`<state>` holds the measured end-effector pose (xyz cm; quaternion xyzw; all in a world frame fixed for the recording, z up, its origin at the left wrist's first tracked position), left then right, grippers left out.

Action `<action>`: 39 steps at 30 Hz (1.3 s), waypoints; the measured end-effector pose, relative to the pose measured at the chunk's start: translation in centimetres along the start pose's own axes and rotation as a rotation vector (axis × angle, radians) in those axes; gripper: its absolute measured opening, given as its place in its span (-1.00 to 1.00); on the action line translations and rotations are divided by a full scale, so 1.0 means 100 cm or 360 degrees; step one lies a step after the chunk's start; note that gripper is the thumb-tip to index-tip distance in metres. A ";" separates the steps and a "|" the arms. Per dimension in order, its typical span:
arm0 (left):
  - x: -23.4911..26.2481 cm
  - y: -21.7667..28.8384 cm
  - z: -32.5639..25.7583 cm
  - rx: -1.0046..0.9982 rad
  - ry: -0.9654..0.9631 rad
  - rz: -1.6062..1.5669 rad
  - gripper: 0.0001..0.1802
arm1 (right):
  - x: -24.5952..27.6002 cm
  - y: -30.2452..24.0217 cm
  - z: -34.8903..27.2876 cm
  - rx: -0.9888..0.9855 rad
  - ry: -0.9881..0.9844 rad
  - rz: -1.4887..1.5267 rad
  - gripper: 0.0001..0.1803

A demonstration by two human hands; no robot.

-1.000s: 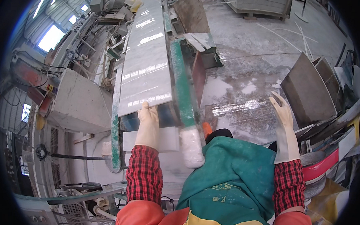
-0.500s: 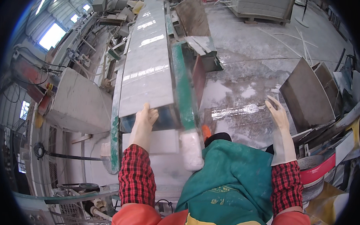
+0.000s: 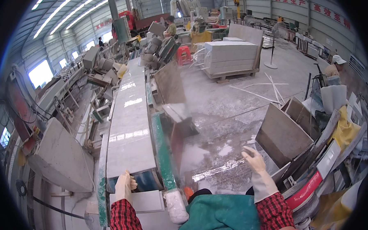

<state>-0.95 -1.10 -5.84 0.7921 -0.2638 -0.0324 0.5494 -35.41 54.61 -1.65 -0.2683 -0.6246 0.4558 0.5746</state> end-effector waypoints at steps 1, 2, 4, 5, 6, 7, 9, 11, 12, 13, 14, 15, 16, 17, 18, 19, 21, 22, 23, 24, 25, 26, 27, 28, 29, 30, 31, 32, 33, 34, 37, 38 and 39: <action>0.004 0.000 0.002 -0.0013 0.0017 0.0055 -0.39 | 0.018 0.003 0.002 0.0069 0.0102 0.0046 -0.47; 0.019 -0.007 0.005 -0.0004 0.0061 0.0113 -0.39 | 0.040 -0.013 -0.005 0.0138 0.0197 -0.0112 -0.49; 0.026 -0.005 0.008 -0.0040 0.0060 0.0188 -0.41 | 0.099 0.006 -0.017 0.0146 0.0371 -0.0237 -0.51; 0.031 -0.003 0.006 -0.0074 0.0055 0.0206 -0.41 | 0.132 0.006 -0.030 0.0253 0.0561 -0.0554 -0.49; 0.031 0.003 0.002 -0.0116 0.0041 0.0219 -0.42 | 0.168 0.012 -0.045 0.0132 0.0699 -0.0756 -0.48; 0.018 0.022 -0.014 -0.0178 0.0050 0.0274 -0.47 | 0.206 0.023 -0.064 0.0098 0.0925 -0.1168 -0.48; 0.000 0.037 -0.028 -0.0428 -0.0044 0.0202 -0.50 | 0.258 0.033 -0.093 -0.0100 0.1017 -0.1616 -0.50; -0.053 0.057 -0.051 -0.0565 -0.0204 0.0123 -0.60 | 0.319 0.087 -0.131 -0.0116 0.1403 -0.1949 -0.48; -0.058 0.056 -0.052 -0.0969 -0.0224 0.0350 -0.64 | 0.320 0.097 -0.138 -0.0551 0.1202 -0.1885 -0.42; -0.077 0.050 -0.044 -0.1393 -0.0277 0.0556 -0.67 | 0.323 0.120 -0.146 -0.0490 0.1268 -0.2041 -0.38; -0.112 0.054 -0.054 -0.1608 -0.0353 0.0620 -0.70 | 0.335 0.151 -0.160 -0.0460 0.1360 -0.2222 -0.35; -0.130 0.065 -0.072 -0.1833 -0.0376 0.0722 -0.72 | 0.331 0.155 -0.159 -0.0528 0.1305 -0.2114 -0.33; -0.156 0.073 -0.101 -0.1816 -0.0405 0.0684 -0.71 | 0.326 0.141 -0.157 -0.0593 0.1253 -0.2038 -0.32; -0.176 0.075 -0.113 -0.1841 -0.0591 0.0682 -0.66 | 0.324 0.132 -0.157 -0.0660 0.1190 -0.1962 -0.30; -0.198 0.076 -0.123 -0.1847 -0.0701 0.0710 -0.63 | 0.324 0.128 -0.162 -0.0444 0.1388 -0.2087 -0.40; -0.203 0.068 -0.121 -0.1958 -0.0654 0.0788 -0.61 | 0.319 0.111 -0.156 -0.0465 0.1289 -0.1940 -0.47; -0.217 0.051 -0.115 -0.2177 -0.0492 0.0923 -0.54 | 0.320 0.096 -0.154 -0.0142 0.1498 -0.1867 -0.66; -0.221 0.048 -0.119 -0.2205 -0.0462 0.0967 -0.54 | 0.326 0.100 -0.157 -0.0242 0.1499 -0.1866 -0.69; -0.224 0.045 -0.122 -0.2232 -0.0428 0.1013 -0.54 | 0.334 0.103 -0.157 -0.0338 0.1496 -0.1862 -0.70; -0.227 0.044 -0.126 -0.2259 -0.0389 0.1059 -0.53 | 0.340 0.105 -0.155 -0.0431 0.1492 -0.1853 -0.72; -0.228 0.050 -0.137 -0.2165 -0.0449 0.1069 -0.56 | 0.342 0.103 -0.154 -0.0326 0.1610 -0.2005 -0.71; -0.230 0.048 -0.133 -0.2169 -0.0448 0.1000 -0.56 | 0.345 0.106 -0.152 -0.0362 0.1624 -0.2020 -0.70; -0.231 0.045 -0.126 -0.2172 -0.0446 0.0931 -0.56 | 0.350 0.108 -0.152 -0.0398 0.1637 -0.2035 -0.70; -0.226 0.042 -0.122 -0.2170 -0.0440 0.0879 -0.56 | 0.352 0.110 -0.150 -0.0437 0.1636 -0.2042 -0.69; -0.225 0.042 -0.121 -0.2167 -0.0374 0.0876 -0.57 | 0.358 0.118 -0.148 -0.0598 0.1549 -0.1967 -0.70; -0.226 0.041 -0.123 -0.2167 -0.0310 0.0871 -0.57 | 0.358 0.116 -0.148 -0.0564 0.1554 -0.1983 -0.70; -0.223 0.041 -0.122 -0.2169 -0.0247 0.0871 -0.57 | 0.355 0.113 -0.148 -0.0533 0.1557 -0.1994 -0.69; -0.220 0.039 -0.118 -0.2150 -0.0232 0.0883 -0.56 | 0.354 0.110 -0.149 -0.0506 0.1569 -0.2017 -0.68; -0.216 0.036 -0.113 -0.2133 -0.0220 0.0895 -0.56 | 0.352 0.111 -0.147 -0.0465 0.1540 -0.2024 -0.65; -0.215 0.036 -0.110 -0.2116 -0.0211 0.0904 -0.56 | 0.351 0.112 -0.144 -0.0426 0.1513 -0.2034 -0.62; -0.218 0.040 -0.118 -0.1775 -0.0379 0.0918 -0.58 | 0.352 0.117 -0.144 -0.0411 0.1514 -0.2086 -0.53; -0.217 0.039 -0.119 -0.1771 -0.0356 0.0927 -0.59 | 0.351 0.117 -0.143 -0.0403 0.1525 -0.2112 -0.53; -0.220 0.040 -0.120 -0.1742 -0.0376 0.0940 -0.59 | 0.350 0.117 -0.144 -0.0438 0.1506 -0.2114 -0.53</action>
Point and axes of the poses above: each hand's wrist, its own z-axis towards the middle knuckle, its own x-axis out of the back of the hand, y = z × x, the point moved 6 cm from there along z, towards the middle knuckle, and after that the axes turned 8 degrees about -z, right-handed, at the moved point
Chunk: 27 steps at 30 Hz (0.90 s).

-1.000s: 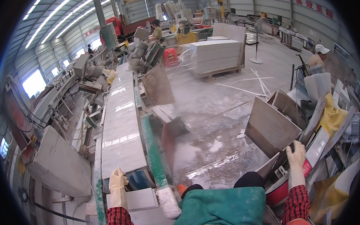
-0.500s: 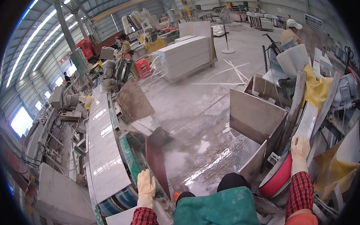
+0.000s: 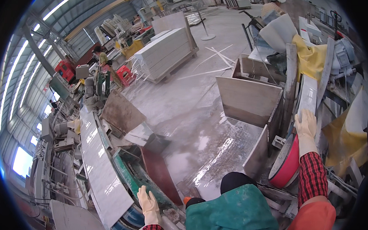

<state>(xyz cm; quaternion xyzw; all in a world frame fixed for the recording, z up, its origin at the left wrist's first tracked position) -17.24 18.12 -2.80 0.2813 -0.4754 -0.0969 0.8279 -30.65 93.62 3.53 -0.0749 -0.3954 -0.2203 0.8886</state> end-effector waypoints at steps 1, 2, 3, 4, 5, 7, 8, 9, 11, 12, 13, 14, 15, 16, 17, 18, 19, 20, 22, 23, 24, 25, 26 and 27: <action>0.000 0.003 0.001 0.0027 -0.0019 -0.0003 -0.59 | 0.000 0.000 0.001 -0.0008 -0.0004 0.0003 -0.53; -0.001 0.005 0.002 0.0055 -0.0037 -0.0005 -0.59 | 0.001 0.001 0.001 -0.0015 -0.0008 0.0006 -0.53; -0.003 0.003 0.002 0.0057 -0.0051 0.0004 -0.59 | 0.003 0.001 0.000 -0.0021 -0.0012 0.0010 -0.53; -0.004 -0.002 0.003 0.0060 -0.0059 0.0020 -0.59 | 0.006 -0.001 -0.001 -0.0019 0.0000 0.0008 -0.54; -0.005 -0.007 0.003 0.0063 -0.0067 0.0036 -0.59 | 0.009 -0.004 -0.002 -0.0015 0.0013 0.0010 -0.54; -0.007 -0.013 0.003 0.0058 -0.0059 0.0033 -0.60 | 0.012 -0.005 -0.004 -0.0009 0.0039 0.0009 -0.55; -0.008 -0.015 0.003 0.0054 -0.0057 0.0030 -0.60 | 0.011 -0.004 -0.004 0.0005 0.0061 0.0051 -0.57; -0.009 -0.016 0.002 0.0052 -0.0042 0.0021 -0.60 | 0.011 -0.003 -0.005 0.0006 0.0064 0.0050 -0.58; -0.008 -0.015 -0.001 0.0053 -0.0012 0.0007 -0.61 | 0.015 -0.006 -0.006 0.0013 0.0067 0.0049 -0.60; -0.008 -0.017 -0.001 0.0043 0.0004 0.0009 -0.62 | 0.015 -0.006 -0.007 0.0034 0.0120 0.0076 -0.62; -0.010 -0.021 -0.002 0.0038 0.0020 0.0011 -0.62 | 0.017 -0.006 -0.008 0.0030 0.0106 0.0070 -0.62; -0.010 -0.024 -0.002 0.0033 0.0037 0.0015 -0.63 | 0.020 -0.008 -0.008 0.0026 0.0091 0.0065 -0.62; -0.010 -0.027 -0.003 0.0007 0.0049 0.0025 -0.63 | 0.021 -0.010 -0.008 0.0024 0.0077 0.0062 -0.62; -0.011 -0.027 -0.003 -0.0018 0.0058 0.0032 -0.64 | 0.021 -0.009 -0.009 0.0021 0.0062 0.0060 -0.62; -0.011 -0.027 -0.003 -0.0044 0.0069 0.0040 -0.64 | 0.021 -0.009 -0.009 0.0020 0.0047 0.0061 -0.63; -0.011 -0.027 -0.003 -0.0051 0.0093 0.0009 -0.64 | 0.021 -0.009 -0.009 0.0018 0.0032 0.0062 -0.63; -0.011 -0.026 -0.005 -0.0056 0.0115 -0.0023 -0.64 | 0.021 -0.009 -0.010 0.0026 0.0051 0.0053 -0.63; -0.011 -0.025 -0.005 -0.0061 0.0138 -0.0054 -0.64 | 0.021 -0.008 -0.012 0.0034 0.0071 0.0045 -0.62; -0.010 -0.021 -0.003 -0.0074 0.0087 -0.0060 -0.66 | 0.022 -0.009 -0.013 0.0040 0.0063 0.0049 -0.62; -0.009 -0.020 -0.002 -0.0078 0.0063 -0.0062 -0.66 | 0.023 -0.010 -0.013 0.0038 0.0036 0.0060 -0.61; -0.009 -0.021 -0.001 -0.0114 0.0070 -0.0068 -0.67 | 0.024 -0.010 -0.014 0.0036 0.0009 0.0072 -0.61; -0.009 -0.021 0.000 -0.0149 0.0079 -0.0074 -0.68 | 0.025 -0.011 -0.014 0.0036 0.0015 0.0068 -0.61; -0.008 -0.021 0.000 -0.0184 0.0089 -0.0079 -0.69 | 0.025 -0.012 -0.015 0.0036 0.0022 0.0065 -0.61; -0.007 -0.021 -0.001 -0.0188 0.0099 -0.0108 -0.69 | 0.027 -0.013 -0.016 0.0036 0.0028 0.0061 -0.61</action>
Point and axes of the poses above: each hand's wrist, its own z-axis towards the middle knuckle, its own x-axis out of the back of the hand, y = z × x, the point moved 6 cm from there along z, towards the middle knuckle, and after that the axes turned 8 degrees about -z, right-handed, at the moved point
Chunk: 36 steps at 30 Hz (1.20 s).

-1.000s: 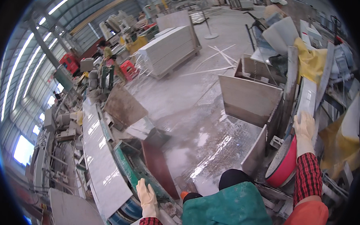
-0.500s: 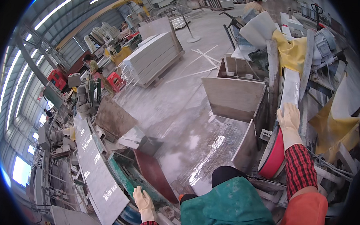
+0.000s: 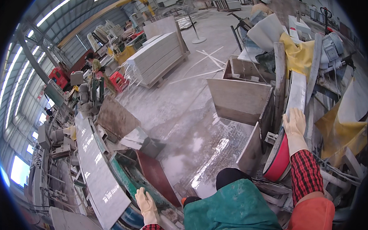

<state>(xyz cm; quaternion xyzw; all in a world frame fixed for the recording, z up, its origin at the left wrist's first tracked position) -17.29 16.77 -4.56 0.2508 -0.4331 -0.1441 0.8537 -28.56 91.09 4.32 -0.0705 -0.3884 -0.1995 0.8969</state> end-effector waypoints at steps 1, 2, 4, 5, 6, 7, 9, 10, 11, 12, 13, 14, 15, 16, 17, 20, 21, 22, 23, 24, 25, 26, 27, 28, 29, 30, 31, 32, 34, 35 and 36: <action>0.000 0.006 0.001 -0.0004 0.0011 -0.0033 -0.70 | 0.001 0.000 -0.001 -0.0009 -0.0022 0.0009 -0.59; 0.001 0.011 0.002 -0.0009 0.0022 -0.0066 -0.71 | 0.002 0.000 -0.002 -0.0017 -0.0044 0.0018 -0.58; 0.004 0.020 0.004 -0.0022 0.0017 -0.0052 -0.71 | 0.005 -0.002 -0.003 -0.0028 -0.0074 0.0031 -0.56; 0.005 0.022 0.004 -0.0029 0.0016 -0.0044 -0.72 | 0.008 -0.003 -0.003 -0.0031 -0.0081 0.0036 -0.56; 0.005 0.021 0.004 -0.0035 0.0025 -0.0052 -0.72 | 0.010 -0.004 -0.003 -0.0033 -0.0089 0.0040 -0.55; 0.005 0.019 0.005 -0.0041 0.0034 -0.0059 -0.72 | 0.010 -0.005 -0.003 -0.0043 -0.0124 0.0046 -0.56; 0.006 0.018 0.004 -0.0043 0.0044 -0.0070 -0.73 | 0.010 -0.006 -0.004 -0.0062 -0.0195 0.0058 -0.56; 0.007 0.022 0.005 -0.0040 0.0044 -0.0075 -0.74 | 0.010 -0.006 -0.005 -0.0053 -0.0170 0.0055 -0.56; 0.007 0.025 0.006 -0.0037 0.0044 -0.0079 -0.74 | 0.010 -0.005 -0.007 -0.0043 -0.0145 0.0053 -0.56; 0.007 0.025 0.006 -0.0047 0.0041 -0.0062 -0.74 | 0.010 -0.005 -0.008 -0.0033 -0.0120 0.0050 -0.57; 0.008 0.024 0.006 -0.0056 0.0038 -0.0042 -0.75 | 0.010 -0.006 -0.008 -0.0034 -0.0137 0.0059 -0.57; 0.008 0.023 0.006 -0.0064 0.0035 -0.0022 -0.75 | 0.011 -0.007 -0.009 -0.0035 -0.0155 0.0067 -0.57; 0.009 0.022 0.006 -0.0062 0.0037 -0.0016 -0.75 | 0.011 -0.008 -0.010 -0.0036 -0.0173 0.0076 -0.58; 0.009 0.022 0.006 -0.0060 0.0039 -0.0016 -0.76 | 0.014 -0.009 -0.011 -0.0007 -0.0073 0.0069 -0.59; 0.008 0.021 0.006 -0.0058 0.0041 -0.0014 -0.76 | 0.016 -0.009 -0.012 0.0022 0.0026 0.0063 -0.60; 0.006 0.022 0.006 -0.0055 0.0076 -0.0022 -0.76 | 0.010 -0.006 -0.018 0.0046 0.0123 0.0046 -0.59; 0.006 0.020 0.006 -0.0048 0.0082 -0.0029 -0.76 | 0.007 -0.004 -0.019 0.0043 0.0122 0.0041 -0.57; 0.007 0.017 0.005 -0.0037 0.0088 -0.0031 -0.75 | 0.007 -0.006 -0.019 0.0025 0.0035 0.0051 -0.56; 0.007 0.015 0.003 -0.0027 0.0094 -0.0034 -0.75 | 0.008 -0.008 -0.019 0.0006 -0.0053 0.0061 -0.54; 0.008 0.012 0.002 -0.0037 0.0100 -0.0008 -0.75 | 0.007 -0.009 -0.019 -0.0012 -0.0142 0.0071 -0.52; 0.008 0.010 0.002 -0.0051 0.0106 0.0011 -0.74 | 0.008 -0.009 -0.021 0.0005 -0.0079 0.0062 -0.53; 0.007 0.009 0.002 -0.0065 0.0111 0.0030 -0.74 | 0.006 -0.008 -0.023 0.0021 -0.0016 0.0054 -0.53; 0.007 0.007 0.002 -0.0071 0.0123 0.0019 -0.74 | 0.005 -0.008 -0.025 0.0038 0.0047 0.0046 -0.53; 0.005 0.006 0.002 -0.0073 0.0132 0.0003 -0.74 | 0.006 -0.008 -0.027 0.0058 0.0117 0.0026 -0.54; 0.004 0.005 0.002 -0.0075 0.0142 -0.0013 -0.74 | 0.008 -0.008 -0.028 0.0078 0.0188 0.0007 -0.55; 0.003 0.004 0.001 -0.0053 0.0119 -0.0027 -0.74 | 0.009 -0.008 -0.029 0.0098 0.0259 -0.0013 -0.56; 0.006 0.009 0.003 -0.0031 0.0096 -0.0031 -0.74 | 0.011 -0.010 -0.029 0.0085 0.0204 0.0030 -0.57; 0.008 0.012 0.004 -0.0009 0.0072 -0.0037 -0.74 | 0.014 -0.012 -0.029 0.0073 0.0150 0.0071 -0.58; 0.008 0.011 0.004 -0.0014 0.0087 -0.0054 -0.74 | 0.016 -0.014 -0.029 0.0063 0.0092 0.0112 -0.59; 0.009 0.011 0.004 -0.0017 0.0095 -0.0063 -0.74 | 0.017 -0.015 -0.030 0.0066 0.0089 0.0112 -0.59; 0.009 0.012 0.004 -0.0015 0.0090 -0.0066 -0.74 | 0.018 -0.015 -0.031 0.0069 0.0085 0.0112 -0.60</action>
Point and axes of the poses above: each hand's wrist, its own z-axis towards the middle knuckle, its own x-axis out of the back of the hand, y = z × x, the point moved 6 cm from there along z, towards the middle knuckle, and after that the axes turned 8 degrees about -z, right-handed, at the moved point
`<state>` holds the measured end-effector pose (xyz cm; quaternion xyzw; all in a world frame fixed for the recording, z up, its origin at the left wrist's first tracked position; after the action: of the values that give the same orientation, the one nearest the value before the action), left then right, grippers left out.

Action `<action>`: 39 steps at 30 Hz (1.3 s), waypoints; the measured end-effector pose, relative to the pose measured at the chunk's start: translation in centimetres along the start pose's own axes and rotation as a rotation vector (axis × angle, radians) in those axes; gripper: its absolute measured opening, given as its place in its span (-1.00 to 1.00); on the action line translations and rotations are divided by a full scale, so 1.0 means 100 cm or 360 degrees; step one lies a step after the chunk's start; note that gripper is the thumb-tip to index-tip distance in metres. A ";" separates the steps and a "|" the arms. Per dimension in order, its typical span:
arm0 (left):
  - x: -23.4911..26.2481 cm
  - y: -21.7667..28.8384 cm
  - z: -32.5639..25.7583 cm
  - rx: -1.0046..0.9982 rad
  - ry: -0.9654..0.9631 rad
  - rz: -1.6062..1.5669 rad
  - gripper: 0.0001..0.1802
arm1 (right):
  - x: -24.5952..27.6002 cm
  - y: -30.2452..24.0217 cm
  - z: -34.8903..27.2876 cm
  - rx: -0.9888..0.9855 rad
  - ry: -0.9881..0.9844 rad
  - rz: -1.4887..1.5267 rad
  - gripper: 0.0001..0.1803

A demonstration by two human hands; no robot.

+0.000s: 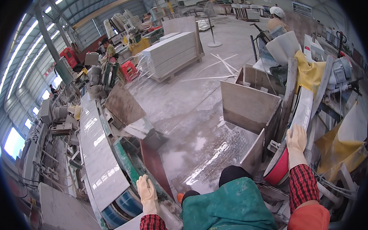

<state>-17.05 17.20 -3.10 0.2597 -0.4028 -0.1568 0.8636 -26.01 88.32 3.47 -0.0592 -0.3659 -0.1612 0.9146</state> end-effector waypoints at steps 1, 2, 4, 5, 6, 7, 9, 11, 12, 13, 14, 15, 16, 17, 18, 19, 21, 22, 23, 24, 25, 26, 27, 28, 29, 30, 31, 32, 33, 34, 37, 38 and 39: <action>0.000 0.000 0.001 0.0002 -0.0005 -0.0004 -0.74 | 0.001 0.000 -0.001 0.0000 0.0006 0.0004 -0.60; 0.000 0.000 0.001 0.0005 -0.0009 -0.0009 -0.74 | 0.001 0.000 -0.002 0.0001 0.0012 0.0008 -0.60; 0.000 -0.001 0.001 -0.0006 0.0019 -0.0008 -0.74 | 0.002 -0.001 -0.005 0.0036 0.0098 -0.0012 -0.60; -0.001 -0.003 0.000 -0.0011 0.0033 -0.0009 -0.74 | 0.003 -0.002 -0.007 0.0070 0.0180 -0.0036 -0.61; -0.002 -0.006 -0.001 -0.0027 0.0055 -0.0028 -0.74 | 0.004 -0.002 -0.009 0.0104 0.0261 -0.0061 -0.61; -0.003 -0.009 -0.001 -0.0040 0.0079 -0.0042 -0.73 | 0.004 -0.003 -0.009 0.0084 0.0179 -0.0043 -0.60; -0.001 -0.014 -0.004 -0.0025 0.0097 -0.0066 -0.74 | 0.004 -0.005 -0.008 0.0042 0.0015 -0.0010 -0.59; -0.001 -0.009 -0.002 0.0026 0.0077 -0.0098 -0.74 | 0.008 -0.007 -0.010 0.0015 -0.0091 -0.0063 -0.51; 0.000 -0.007 -0.002 0.0031 0.0085 -0.0115 -0.75 | 0.011 -0.008 -0.010 0.0000 -0.0144 -0.0090 -0.46; 0.001 -0.006 -0.002 0.0035 0.0097 -0.0136 -0.76 | 0.012 -0.009 -0.008 -0.0094 -0.0377 -0.0090 -0.40; 0.003 -0.004 -0.001 0.0041 0.0116 -0.0153 -0.76 | 0.016 -0.012 -0.004 -0.0183 -0.0607 -0.0084 -0.33; 0.005 -0.001 0.000 0.0039 0.0113 -0.0151 -0.78 | 0.021 -0.017 -0.003 -0.0272 -0.0838 -0.0077 -0.25; 0.006 0.003 0.002 0.0035 0.0110 -0.0156 -0.79 | 0.030 -0.020 -0.001 -0.0389 -0.0953 -0.0093 -0.19; 0.008 0.005 0.002 0.0037 0.0101 -0.0156 -0.80 | 0.038 -0.023 -0.001 -0.0503 -0.1074 -0.0113 -0.12; 0.009 0.007 0.003 0.0043 0.0079 -0.0145 -0.82 | 0.042 -0.026 -0.002 -0.0617 -0.1196 -0.0131 -0.04; 0.010 0.009 0.004 0.0050 0.0054 -0.0136 -0.83 | 0.042 -0.025 -0.005 -0.0833 -0.1340 -0.0074 0.03; 0.014 0.015 0.004 0.0104 0.0069 -0.0169 -0.86 | 0.052 -0.033 -0.007 -0.0984 -0.1260 -0.0109 -0.01; 0.014 0.014 0.004 0.0086 0.0082 -0.0182 -0.86 | 0.058 -0.035 -0.009 -0.1062 -0.1213 -0.0122 -0.02; 0.013 0.011 0.004 0.0070 0.0098 -0.0195 -0.86 | 0.052 -0.033 -0.012 -0.1056 -0.1177 -0.0117 -0.04; 0.014 0.008 0.004 0.0054 0.0114 -0.0206 -0.86 | 0.035 -0.026 -0.017 -0.1049 -0.1143 -0.0111 -0.06; 0.014 0.010 0.004 0.0049 0.0148 -0.0210 -0.86 | 0.028 -0.020 -0.017 -0.1035 -0.1102 -0.0111 -0.07; 0.014 0.008 0.003 0.0056 0.0147 -0.0211 -0.86 | 0.028 -0.020 -0.016 -0.1023 -0.1158 -0.0108 -0.08; 0.013 0.004 0.002 0.0063 0.0146 -0.0212 -0.86 | 0.031 -0.021 -0.014 -0.1012 -0.1213 -0.0105 -0.09; 0.010 -0.001 0.001 0.0067 0.0144 -0.0217 -0.87 | 0.033 -0.020 -0.014 -0.1003 -0.1265 -0.0105 -0.10; 0.011 -0.002 0.001 0.0031 0.0192 -0.0225 -0.87 | 0.033 -0.020 -0.015 -0.1001 -0.1215 -0.0096 -0.09; 0.012 -0.005 -0.001 0.0051 0.0200 -0.0240 -0.88 | 0.035 -0.019 -0.015 -0.1001 -0.1170 0.0036 -0.02; 0.011 0.002 0.002 0.0059 0.0202 -0.0270 -0.88 | 0.027 -0.005 -0.016 -0.0960 -0.1124 -0.0003 -0.10; 0.011 0.007 0.003 0.0063 0.0202 -0.0296 -0.89 | 0.013 0.015 -0.013 -0.0924 -0.1082 -0.0039 -0.18; 0.008 0.002 0.002 0.0036 0.0248 -0.0306 -0.88 | -0.004 0.031 -0.006 -0.1000 -0.0977 0.0152 -0.25; 0.009 0.000 0.000 0.0037 0.0215 -0.0256 -0.88 | -0.016 0.036 -0.002 -0.1101 -0.1015 0.0688 -0.27; 0.017 0.005 0.002 0.0015 0.0171 -0.0135 -0.86 | 0.019 0.007 0.038 -0.1622 -0.0826 0.1797 -0.29; 0.022 0.003 0.000 -0.0001 0.0197 -0.0108 -0.87 | 0.057 -0.024 0.040 -0.1981 -0.0635 0.1816 -0.29; 0.017 0.005 0.001 -0.0032 0.0221 -0.0129 -0.87 | 0.056 -0.018 0.047 -0.1953 -0.0540 0.2141 -0.23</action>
<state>-16.01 16.69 -1.71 0.2775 -0.3295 -0.1772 0.8849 -25.91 86.32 10.74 -0.7560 -0.2340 0.2488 0.5584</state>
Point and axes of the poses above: each hand's wrist, its own z-axis towards the middle knuckle, its own x-axis out of the back of the hand, y = z × x, the point moved 6 cm from there along z, towards the middle knuckle, and after that the axes turned 8 degrees about -z, right-handed, at the moved point
